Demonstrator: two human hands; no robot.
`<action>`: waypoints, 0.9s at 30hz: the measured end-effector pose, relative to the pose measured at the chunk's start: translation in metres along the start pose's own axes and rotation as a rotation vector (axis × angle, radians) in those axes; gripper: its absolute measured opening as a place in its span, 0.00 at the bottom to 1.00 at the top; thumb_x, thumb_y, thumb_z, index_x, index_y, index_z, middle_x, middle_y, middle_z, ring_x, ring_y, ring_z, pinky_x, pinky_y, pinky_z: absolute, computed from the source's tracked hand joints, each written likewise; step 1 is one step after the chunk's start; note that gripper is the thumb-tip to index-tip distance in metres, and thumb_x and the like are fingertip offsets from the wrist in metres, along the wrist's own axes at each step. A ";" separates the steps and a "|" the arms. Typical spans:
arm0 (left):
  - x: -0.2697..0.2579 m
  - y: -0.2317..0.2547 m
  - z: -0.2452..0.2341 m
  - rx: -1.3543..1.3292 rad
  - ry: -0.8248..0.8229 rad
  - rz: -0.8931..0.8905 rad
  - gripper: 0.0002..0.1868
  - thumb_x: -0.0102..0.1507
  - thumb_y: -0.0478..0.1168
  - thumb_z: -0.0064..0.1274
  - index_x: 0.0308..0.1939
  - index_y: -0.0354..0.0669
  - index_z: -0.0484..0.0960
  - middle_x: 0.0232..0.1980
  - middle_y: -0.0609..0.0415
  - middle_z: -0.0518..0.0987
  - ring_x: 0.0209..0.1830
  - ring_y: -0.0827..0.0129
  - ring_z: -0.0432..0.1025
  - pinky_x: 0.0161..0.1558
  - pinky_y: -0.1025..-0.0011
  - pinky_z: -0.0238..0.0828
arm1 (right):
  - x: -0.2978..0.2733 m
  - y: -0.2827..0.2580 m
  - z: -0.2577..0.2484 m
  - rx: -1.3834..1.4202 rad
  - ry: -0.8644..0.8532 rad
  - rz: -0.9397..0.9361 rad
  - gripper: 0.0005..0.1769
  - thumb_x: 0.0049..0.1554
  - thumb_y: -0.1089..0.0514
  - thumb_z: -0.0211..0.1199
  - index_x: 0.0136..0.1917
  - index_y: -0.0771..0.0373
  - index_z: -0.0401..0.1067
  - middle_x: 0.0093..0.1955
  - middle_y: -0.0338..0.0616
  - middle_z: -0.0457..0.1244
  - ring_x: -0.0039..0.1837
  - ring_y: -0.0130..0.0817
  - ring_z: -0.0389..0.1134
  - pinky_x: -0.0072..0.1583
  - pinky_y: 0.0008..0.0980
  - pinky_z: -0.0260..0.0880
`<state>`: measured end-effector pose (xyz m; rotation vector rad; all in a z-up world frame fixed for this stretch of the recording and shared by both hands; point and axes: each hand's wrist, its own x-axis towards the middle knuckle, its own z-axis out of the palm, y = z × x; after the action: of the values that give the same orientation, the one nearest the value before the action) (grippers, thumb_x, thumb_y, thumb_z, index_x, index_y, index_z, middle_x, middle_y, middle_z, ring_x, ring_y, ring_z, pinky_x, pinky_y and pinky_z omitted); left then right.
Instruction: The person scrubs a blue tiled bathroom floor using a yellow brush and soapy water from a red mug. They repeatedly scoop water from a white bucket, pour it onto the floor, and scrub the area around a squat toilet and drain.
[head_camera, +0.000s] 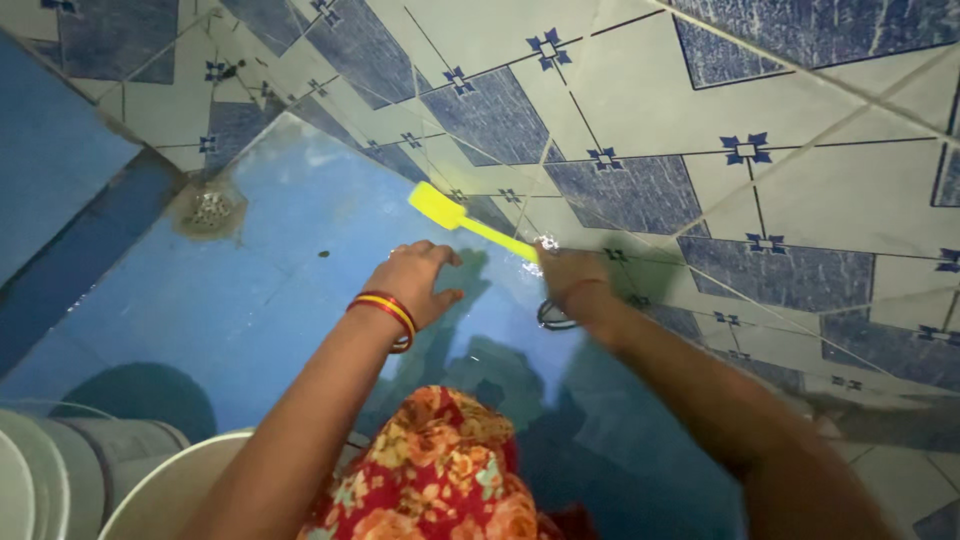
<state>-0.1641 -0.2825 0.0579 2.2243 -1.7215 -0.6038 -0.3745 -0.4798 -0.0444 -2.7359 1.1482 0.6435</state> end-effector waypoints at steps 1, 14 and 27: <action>0.003 0.000 -0.007 0.024 -0.030 0.018 0.26 0.58 0.50 0.64 0.58 0.50 0.78 0.60 0.45 0.76 0.62 0.47 0.69 0.64 0.56 0.65 | -0.010 0.017 -0.004 0.040 0.030 0.005 0.17 0.67 0.53 0.50 0.68 0.52 0.67 0.60 0.51 0.70 0.61 0.50 0.73 0.61 0.48 0.73; 0.010 0.062 0.004 0.599 -0.248 -0.018 0.20 0.65 0.41 0.56 0.62 0.52 0.78 0.66 0.50 0.73 0.69 0.54 0.66 0.61 0.53 0.66 | -0.056 0.112 0.026 -0.383 0.042 -0.052 0.15 0.67 0.55 0.48 0.63 0.52 0.71 0.57 0.47 0.70 0.57 0.43 0.74 0.55 0.46 0.75; 0.011 0.043 0.007 0.632 -0.273 -0.118 0.19 0.64 0.40 0.57 0.60 0.52 0.80 0.64 0.52 0.75 0.69 0.57 0.66 0.62 0.50 0.64 | -0.061 0.043 0.018 -0.217 -0.034 -0.195 0.17 0.60 0.61 0.54 0.63 0.62 0.66 0.53 0.59 0.70 0.52 0.51 0.75 0.48 0.46 0.76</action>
<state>-0.2021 -0.3045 0.0695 2.7863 -2.1612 -0.4426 -0.4492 -0.4652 -0.0325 -2.9525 0.8340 0.8269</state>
